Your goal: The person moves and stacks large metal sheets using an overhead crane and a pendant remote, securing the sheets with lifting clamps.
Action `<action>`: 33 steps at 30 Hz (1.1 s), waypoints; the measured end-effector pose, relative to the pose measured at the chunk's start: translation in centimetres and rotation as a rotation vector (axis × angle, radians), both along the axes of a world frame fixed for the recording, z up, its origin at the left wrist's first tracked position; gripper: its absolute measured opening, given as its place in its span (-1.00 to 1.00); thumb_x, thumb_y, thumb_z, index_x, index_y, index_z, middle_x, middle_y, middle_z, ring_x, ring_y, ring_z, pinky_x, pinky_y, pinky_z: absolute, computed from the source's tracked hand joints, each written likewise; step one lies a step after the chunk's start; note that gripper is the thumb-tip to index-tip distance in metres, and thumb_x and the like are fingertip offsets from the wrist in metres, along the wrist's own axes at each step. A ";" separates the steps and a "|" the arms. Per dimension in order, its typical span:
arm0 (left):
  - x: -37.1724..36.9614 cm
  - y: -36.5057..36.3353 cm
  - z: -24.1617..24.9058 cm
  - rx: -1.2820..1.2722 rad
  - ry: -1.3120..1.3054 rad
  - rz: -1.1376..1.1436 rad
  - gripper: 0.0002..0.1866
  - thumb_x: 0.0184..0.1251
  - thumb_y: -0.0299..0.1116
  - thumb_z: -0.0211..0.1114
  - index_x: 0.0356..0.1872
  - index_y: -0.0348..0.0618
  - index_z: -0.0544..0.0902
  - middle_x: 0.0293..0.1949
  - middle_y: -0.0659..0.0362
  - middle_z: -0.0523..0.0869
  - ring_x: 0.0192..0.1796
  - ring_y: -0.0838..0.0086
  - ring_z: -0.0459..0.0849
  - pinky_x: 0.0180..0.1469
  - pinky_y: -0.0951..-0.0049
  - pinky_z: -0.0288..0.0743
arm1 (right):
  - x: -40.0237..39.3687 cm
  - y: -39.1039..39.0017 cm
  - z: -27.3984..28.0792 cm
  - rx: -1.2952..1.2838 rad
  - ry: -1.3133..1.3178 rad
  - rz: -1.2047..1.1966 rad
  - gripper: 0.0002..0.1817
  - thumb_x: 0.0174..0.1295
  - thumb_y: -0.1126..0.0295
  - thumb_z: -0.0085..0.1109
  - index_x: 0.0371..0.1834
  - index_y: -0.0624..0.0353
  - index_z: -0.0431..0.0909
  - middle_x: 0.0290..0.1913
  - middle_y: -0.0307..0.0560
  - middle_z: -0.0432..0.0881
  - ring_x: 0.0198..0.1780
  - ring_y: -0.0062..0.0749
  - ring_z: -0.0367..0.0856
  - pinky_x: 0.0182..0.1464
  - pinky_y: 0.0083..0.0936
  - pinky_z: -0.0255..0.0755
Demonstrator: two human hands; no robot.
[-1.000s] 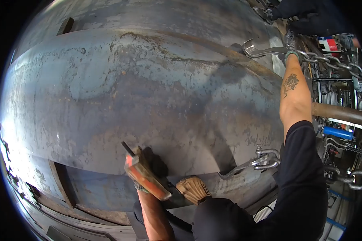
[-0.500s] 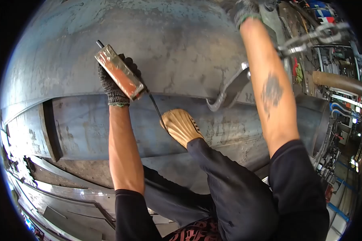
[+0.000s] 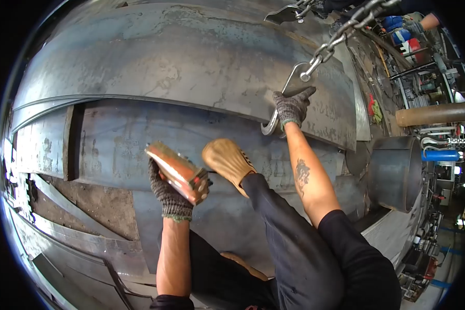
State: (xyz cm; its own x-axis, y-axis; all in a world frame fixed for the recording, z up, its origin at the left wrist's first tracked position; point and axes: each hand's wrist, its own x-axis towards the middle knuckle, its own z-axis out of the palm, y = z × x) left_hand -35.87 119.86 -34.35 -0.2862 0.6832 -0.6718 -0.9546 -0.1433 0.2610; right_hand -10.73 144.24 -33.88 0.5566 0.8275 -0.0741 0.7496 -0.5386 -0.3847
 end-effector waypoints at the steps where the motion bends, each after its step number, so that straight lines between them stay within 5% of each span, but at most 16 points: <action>1: 0.0 0.1 -0.1 0.081 0.031 -0.013 -0.41 0.30 0.21 0.13 0.09 -0.08 0.46 -0.17 0.04 0.64 -0.16 0.18 0.65 -0.09 0.13 0.60 | 0.4 -0.2 -0.2 0.002 -0.027 0.027 0.38 -0.10 0.00 0.47 0.55 0.10 -0.50 0.33 0.42 0.26 0.27 0.22 0.43 0.25 -0.08 0.40; 4: -0.8 0.2 -0.8 0.077 0.073 -0.066 -0.45 0.30 0.14 0.21 0.14 -0.02 0.53 0.02 0.16 0.61 0.06 0.28 0.57 0.12 0.19 0.48 | 0.7 -1.2 0.1 -0.036 -0.010 0.060 0.38 -0.13 0.05 0.47 0.55 0.10 -0.50 0.30 0.36 0.28 0.23 0.18 0.47 0.23 -0.08 0.43; 8: -1.9 0.1 -1.2 0.018 0.180 -0.066 -0.46 0.27 0.14 0.24 0.12 -0.01 0.55 -0.05 0.18 0.63 -0.01 0.31 0.60 0.07 0.24 0.51 | -0.1 -4.5 1.0 -0.078 -0.023 0.055 0.41 -0.15 0.06 0.48 0.54 0.10 -0.53 0.32 0.38 0.26 0.25 0.22 0.44 0.27 -0.06 0.39; 10: -3.7 -0.2 -1.9 -0.012 0.109 -0.117 -0.41 0.26 0.23 0.18 0.06 -0.05 0.52 -0.15 0.03 0.66 -0.17 0.17 0.66 -0.14 0.13 0.60 | 0.5 -5.9 0.0 -0.012 -0.016 0.103 0.39 -0.13 0.07 0.48 0.54 0.11 -0.52 0.33 0.41 0.25 0.26 0.24 0.42 0.28 -0.05 0.37; 14: -3.9 0.7 -0.4 0.113 0.197 -0.092 -0.45 0.30 0.16 0.19 0.17 0.05 0.49 -0.04 0.15 0.60 -0.06 0.29 0.61 -0.01 0.16 0.58 | 0.0 -6.0 1.0 -0.013 0.007 0.083 0.41 -0.12 0.06 0.50 0.54 0.12 -0.55 0.33 0.45 0.26 0.28 0.25 0.40 0.30 -0.06 0.34; 17: -3.2 1.7 -1.5 0.093 0.210 -0.061 -0.45 0.29 0.18 0.20 0.14 0.06 0.51 -0.05 0.19 0.60 -0.03 0.32 0.59 0.01 0.20 0.56 | 0.6 -7.2 1.1 0.036 0.012 0.117 0.31 -0.09 0.03 0.49 0.55 0.14 -0.35 0.34 0.41 0.24 0.26 0.25 0.42 0.29 -0.09 0.34; 19: -2.8 2.9 -2.8 0.100 0.205 -0.021 -0.50 0.28 0.12 0.25 0.11 0.08 0.52 -0.04 0.25 0.59 -0.02 0.39 0.57 0.06 0.26 0.52 | -0.1 -8.3 2.0 0.644 -0.326 0.440 0.20 -0.07 0.01 0.48 0.54 0.16 -0.15 0.25 0.37 0.38 0.20 0.19 0.47 0.26 -0.14 0.36; 20: -2.7 3.9 -3.3 0.107 0.226 0.005 -0.53 0.29 0.10 0.27 0.10 0.09 0.53 -0.04 0.26 0.58 -0.02 0.41 0.57 0.08 0.28 0.50 | -1.0 -7.1 2.7 0.658 -0.318 0.432 0.20 -0.07 0.01 0.48 0.54 0.16 -0.15 0.25 0.37 0.38 0.20 0.19 0.47 0.26 -0.14 0.36; 23: -2.5 5.9 -6.1 0.026 0.325 0.060 -0.49 0.29 0.14 0.24 0.10 0.05 0.55 -0.08 0.23 0.62 -0.03 0.39 0.58 0.06 0.26 0.51 | -5.7 0.0 5.4 0.630 0.089 0.882 -0.14 0.04 -0.07 0.37 0.32 0.21 0.29 0.02 0.18 0.59 0.10 0.04 0.55 0.21 -0.19 0.38; 27: -3.5 7.3 -6.3 0.048 0.262 0.025 -0.51 0.30 0.16 0.20 0.06 0.06 0.54 -0.14 0.19 0.64 -0.13 0.34 0.64 -0.07 0.22 0.59 | -9.3 18.0 4.2 0.407 0.083 0.398 -0.33 0.12 -0.10 0.27 0.16 0.17 0.46 -0.03 -0.01 0.63 0.05 -0.15 0.58 0.13 -0.18 0.43; 31: -5.2 7.5 -3.7 -0.032 0.305 -0.029 -0.43 0.29 0.25 0.18 0.06 0.00 0.51 -0.25 0.07 0.68 -0.28 0.24 0.69 -0.21 0.18 0.64 | -8.0 28.6 4.5 0.411 0.400 0.014 -0.04 0.09 0.00 0.35 0.51 0.01 0.05 0.17 -0.04 0.53 0.08 -0.27 0.54 0.09 -0.20 0.49; 33: -6.6 7.4 -4.0 -0.056 0.287 -0.028 -0.42 0.29 0.26 0.16 0.03 -0.01 0.52 -0.27 0.04 0.68 -0.29 0.24 0.69 -0.21 0.18 0.64 | -8.7 29.4 6.8 0.549 0.768 -0.541 -0.16 0.15 0.16 0.34 0.47 -0.06 0.09 0.23 -0.14 0.45 0.09 -0.17 0.52 0.05 -0.23 0.53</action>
